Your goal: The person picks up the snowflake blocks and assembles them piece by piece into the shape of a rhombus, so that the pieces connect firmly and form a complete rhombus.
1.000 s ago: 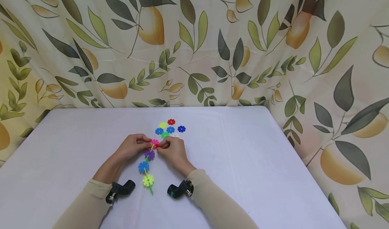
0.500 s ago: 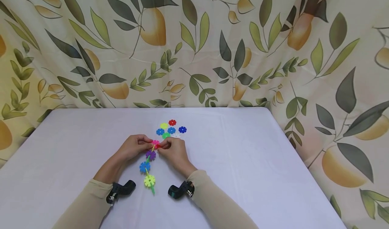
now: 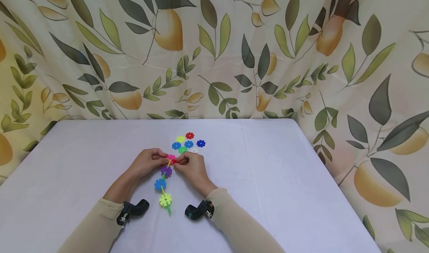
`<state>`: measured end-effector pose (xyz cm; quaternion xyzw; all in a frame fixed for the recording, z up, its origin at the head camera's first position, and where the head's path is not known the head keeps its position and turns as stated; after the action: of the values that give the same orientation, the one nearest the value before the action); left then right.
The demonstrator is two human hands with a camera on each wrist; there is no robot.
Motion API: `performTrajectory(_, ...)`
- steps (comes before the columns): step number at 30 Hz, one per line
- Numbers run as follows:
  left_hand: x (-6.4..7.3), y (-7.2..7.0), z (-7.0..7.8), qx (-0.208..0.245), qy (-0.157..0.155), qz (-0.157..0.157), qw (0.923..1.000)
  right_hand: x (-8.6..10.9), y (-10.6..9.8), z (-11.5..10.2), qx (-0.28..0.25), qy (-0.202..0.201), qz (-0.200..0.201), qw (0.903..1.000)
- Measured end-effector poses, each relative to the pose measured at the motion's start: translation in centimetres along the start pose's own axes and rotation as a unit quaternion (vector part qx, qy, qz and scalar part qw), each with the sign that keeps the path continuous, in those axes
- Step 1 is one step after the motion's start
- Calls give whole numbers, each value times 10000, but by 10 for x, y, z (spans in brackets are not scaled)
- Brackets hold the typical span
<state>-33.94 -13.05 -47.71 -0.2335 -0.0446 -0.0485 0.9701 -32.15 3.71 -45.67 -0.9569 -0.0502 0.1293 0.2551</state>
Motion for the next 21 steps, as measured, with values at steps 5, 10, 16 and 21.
performTrajectory(5,-1,0,-2,32,-43,110,9999,0,-2,5,-72,100,-75,9999)
performTrajectory(10,-1,-2,-3,105,-65,139,9998,-1,-7,11,-146,220,-269,9993)
performTrajectory(16,-1,-3,-5,272,-200,121,9994,-10,-29,18,-196,608,-170,9978)
performTrajectory(21,-1,-3,-3,353,-192,93,9991,-26,-55,26,-58,867,376,9955)
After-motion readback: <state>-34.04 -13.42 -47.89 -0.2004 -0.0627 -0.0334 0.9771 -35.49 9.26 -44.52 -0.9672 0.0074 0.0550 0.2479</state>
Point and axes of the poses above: each hand's wrist, its own x-axis away from the middle knuckle, its own y-axis out of the palm, z = x × y, the point moved 7 cm from there along -x, towards the middle knuckle, and after that the axes turned 3 degrees about z, right-handed, at the moved point
